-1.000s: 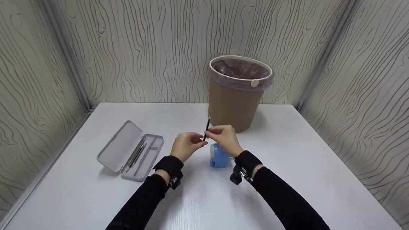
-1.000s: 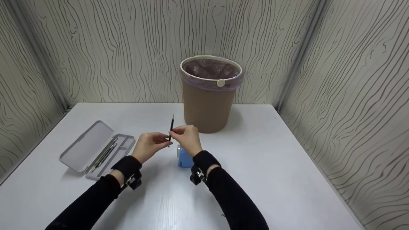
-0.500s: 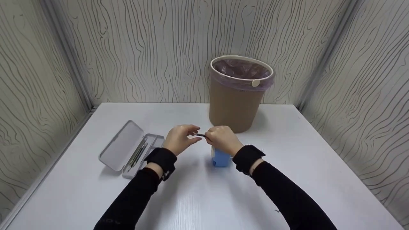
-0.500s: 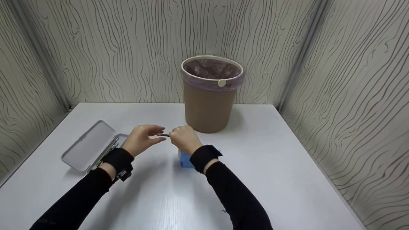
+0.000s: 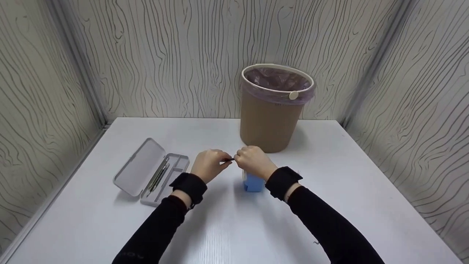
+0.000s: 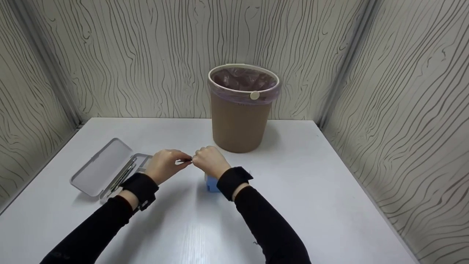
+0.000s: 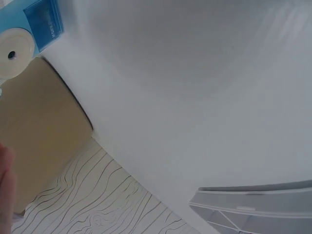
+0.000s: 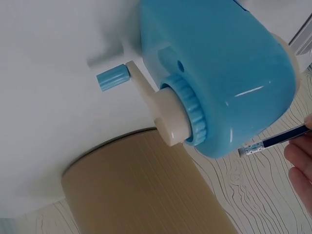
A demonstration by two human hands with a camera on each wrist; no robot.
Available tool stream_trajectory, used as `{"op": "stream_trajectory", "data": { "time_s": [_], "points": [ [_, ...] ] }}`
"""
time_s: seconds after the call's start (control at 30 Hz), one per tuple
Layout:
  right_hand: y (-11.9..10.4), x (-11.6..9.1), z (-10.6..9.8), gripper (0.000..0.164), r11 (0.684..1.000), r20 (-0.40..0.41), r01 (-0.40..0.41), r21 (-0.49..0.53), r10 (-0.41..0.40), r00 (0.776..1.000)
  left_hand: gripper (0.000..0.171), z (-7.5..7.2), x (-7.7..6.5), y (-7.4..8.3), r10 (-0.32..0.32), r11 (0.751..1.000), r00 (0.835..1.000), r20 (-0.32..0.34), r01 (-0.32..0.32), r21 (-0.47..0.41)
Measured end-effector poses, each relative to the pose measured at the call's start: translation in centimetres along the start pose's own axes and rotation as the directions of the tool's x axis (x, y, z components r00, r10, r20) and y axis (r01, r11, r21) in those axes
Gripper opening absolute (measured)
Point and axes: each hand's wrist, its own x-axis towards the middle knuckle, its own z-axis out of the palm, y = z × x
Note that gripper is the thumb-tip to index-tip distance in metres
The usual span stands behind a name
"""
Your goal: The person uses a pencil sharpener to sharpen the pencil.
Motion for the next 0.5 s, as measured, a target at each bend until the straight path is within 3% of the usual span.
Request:
{"op": "stream_trajectory", "data": {
  "time_s": [0.13,0.3,0.5],
  "points": [
    [0.0,0.0,0.2,0.007,0.999,-0.047,-0.021,0.040,0.022,0.999,0.007,0.1,-0.3,-0.2,-0.001,1.000,0.999,-0.039,0.002,0.023],
    [0.2,-0.4,0.6,0.006,0.981,-0.115,-0.082,0.176,0.104,0.988,0.006,0.3,-0.9,-0.4,-0.032,0.999,0.995,-0.091,0.035,0.022],
    [0.6,-1.2,1.3,0.006,0.964,-0.109,-0.116,0.238,0.145,0.983,0.006,0.5,-1.9,-0.6,-0.085,0.996,0.982,-0.170,0.080,-0.034]
  ]
}}
